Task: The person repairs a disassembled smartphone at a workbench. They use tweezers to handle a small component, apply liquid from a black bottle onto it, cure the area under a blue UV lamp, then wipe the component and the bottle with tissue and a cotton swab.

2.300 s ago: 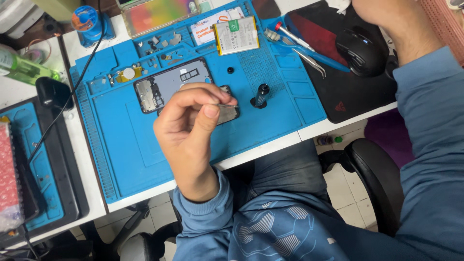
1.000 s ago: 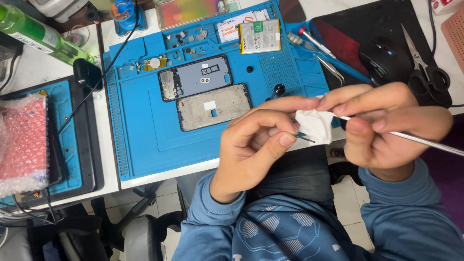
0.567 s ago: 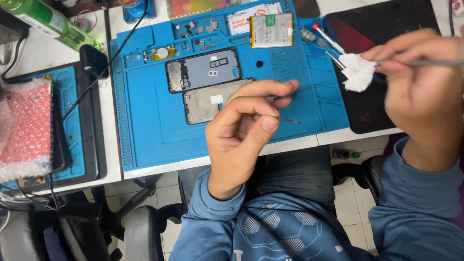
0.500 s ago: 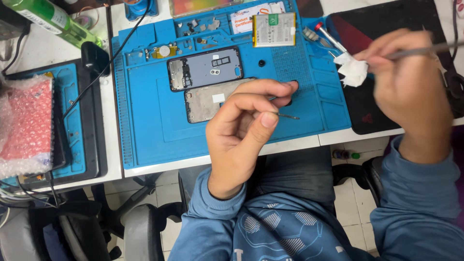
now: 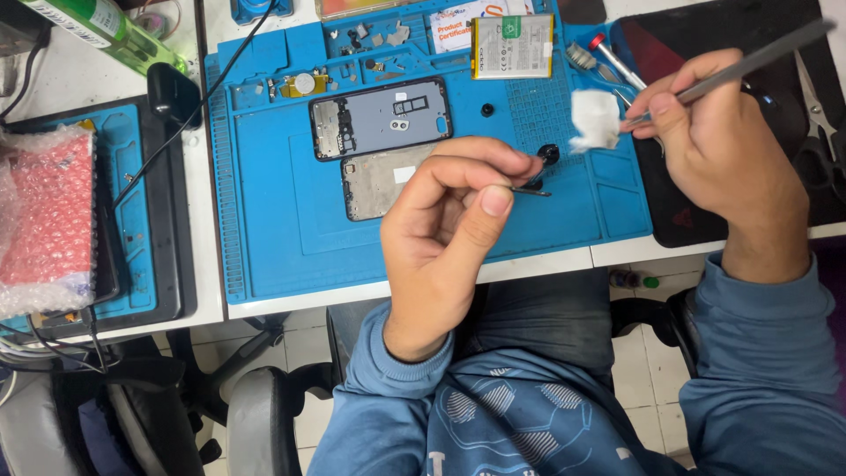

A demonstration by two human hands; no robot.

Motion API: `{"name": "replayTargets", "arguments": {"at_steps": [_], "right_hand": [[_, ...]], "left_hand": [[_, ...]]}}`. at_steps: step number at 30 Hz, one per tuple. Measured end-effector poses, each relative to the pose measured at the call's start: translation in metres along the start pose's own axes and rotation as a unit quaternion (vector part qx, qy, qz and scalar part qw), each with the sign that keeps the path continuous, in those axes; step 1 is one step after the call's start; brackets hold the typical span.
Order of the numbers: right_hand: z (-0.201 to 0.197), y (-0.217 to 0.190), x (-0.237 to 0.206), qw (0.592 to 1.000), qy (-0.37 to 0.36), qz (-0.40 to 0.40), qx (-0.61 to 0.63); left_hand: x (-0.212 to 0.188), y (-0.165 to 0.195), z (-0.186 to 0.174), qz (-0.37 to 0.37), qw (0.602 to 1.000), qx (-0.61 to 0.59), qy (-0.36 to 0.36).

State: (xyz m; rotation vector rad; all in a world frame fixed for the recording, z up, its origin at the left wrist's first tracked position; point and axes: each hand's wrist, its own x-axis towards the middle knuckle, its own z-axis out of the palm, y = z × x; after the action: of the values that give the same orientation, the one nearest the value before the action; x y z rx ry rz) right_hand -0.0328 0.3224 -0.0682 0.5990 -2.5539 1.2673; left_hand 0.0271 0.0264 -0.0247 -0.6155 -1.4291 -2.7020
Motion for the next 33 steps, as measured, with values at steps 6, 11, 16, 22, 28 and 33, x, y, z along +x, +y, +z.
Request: {"name": "replayTargets", "arguments": {"at_steps": [6,11,16,22,28,33], "right_hand": [[-0.014,0.001,-0.007,0.992,0.027,0.019,-0.122],[-0.023,-0.012,-0.008,0.992,0.115,-0.008,-0.044],[-0.001,-0.040,-0.022,0.963,0.221,-0.073,0.134],[0.050,-0.070,-0.047,0.902,0.264,-0.196,0.281],[0.048,-0.084,-0.041,0.921,0.219,-0.181,0.265],[0.060,-0.067,-0.049,0.914,0.241,-0.214,0.248]], "left_hand": [[0.002,0.001,-0.002,0.002,1.000,0.012,0.002],[0.003,-0.001,-0.003,0.003,1.000,0.012,-0.007],[-0.003,-0.008,0.005,-0.017,0.998,-0.053,-0.021],[-0.010,-0.015,0.017,-0.007,0.997,-0.081,-0.011],[-0.015,-0.018,0.019,0.012,0.997,-0.073,0.007],[-0.019,-0.030,0.021,0.048,0.998,-0.038,0.014]]}}
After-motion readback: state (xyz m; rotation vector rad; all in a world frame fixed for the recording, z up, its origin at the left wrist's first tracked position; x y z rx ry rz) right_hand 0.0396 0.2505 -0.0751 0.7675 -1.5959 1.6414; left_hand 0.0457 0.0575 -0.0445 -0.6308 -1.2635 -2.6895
